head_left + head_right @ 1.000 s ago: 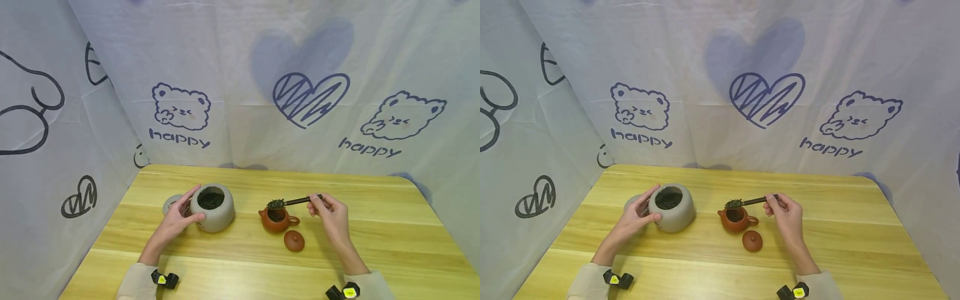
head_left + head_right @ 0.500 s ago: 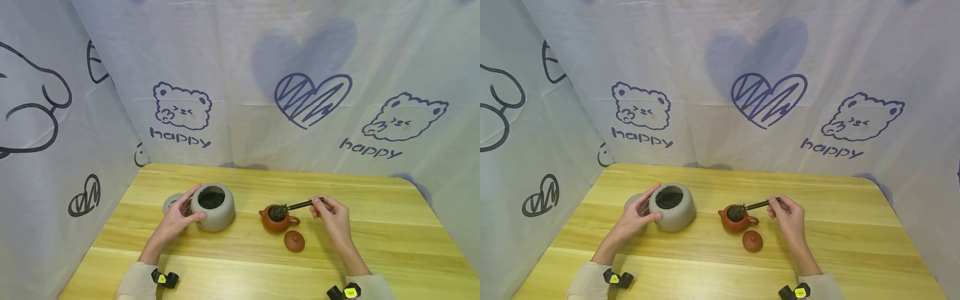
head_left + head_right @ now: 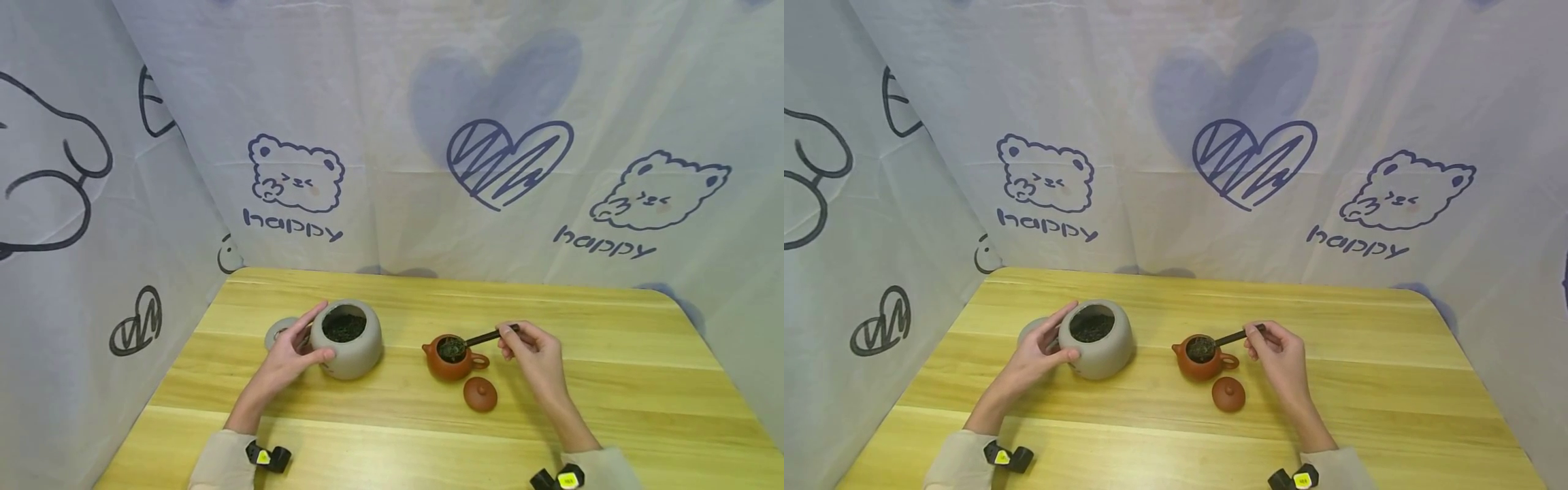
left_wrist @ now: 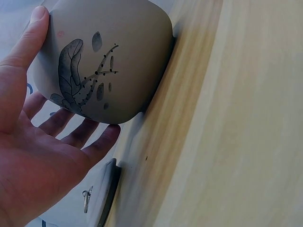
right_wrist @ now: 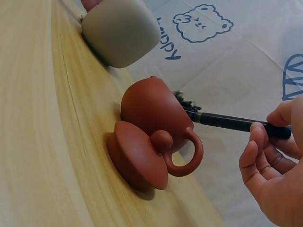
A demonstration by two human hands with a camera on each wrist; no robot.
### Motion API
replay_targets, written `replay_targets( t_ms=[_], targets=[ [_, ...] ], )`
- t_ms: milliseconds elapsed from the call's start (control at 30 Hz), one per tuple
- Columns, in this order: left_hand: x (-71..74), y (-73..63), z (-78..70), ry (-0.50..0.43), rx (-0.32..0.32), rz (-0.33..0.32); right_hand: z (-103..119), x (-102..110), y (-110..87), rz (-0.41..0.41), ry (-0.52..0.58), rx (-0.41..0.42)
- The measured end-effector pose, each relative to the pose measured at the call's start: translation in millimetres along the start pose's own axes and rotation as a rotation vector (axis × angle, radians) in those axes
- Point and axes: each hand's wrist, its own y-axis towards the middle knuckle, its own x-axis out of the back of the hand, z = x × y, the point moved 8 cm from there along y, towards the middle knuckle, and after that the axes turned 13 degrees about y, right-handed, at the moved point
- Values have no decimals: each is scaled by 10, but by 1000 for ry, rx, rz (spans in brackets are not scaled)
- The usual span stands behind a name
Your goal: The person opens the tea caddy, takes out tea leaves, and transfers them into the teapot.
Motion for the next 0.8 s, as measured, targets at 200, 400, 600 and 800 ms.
replay_targets(
  t_ms=[200, 400, 600, 800],
  targets=[
    [-2, 2, -3, -1, 1, 1, 20, -26, -1, 51, -42, 34],
    [-2, 7, 6, -1, -8, 1, 105, -83, -16, 136, -116, 154],
    [-7, 7, 13, -2, -13, 3, 168, -130, -53, 198, -152, 239],
    [-16, 5, 20, -3, -11, 5, 201, -110, -51, 172, -130, 245]
  ],
)
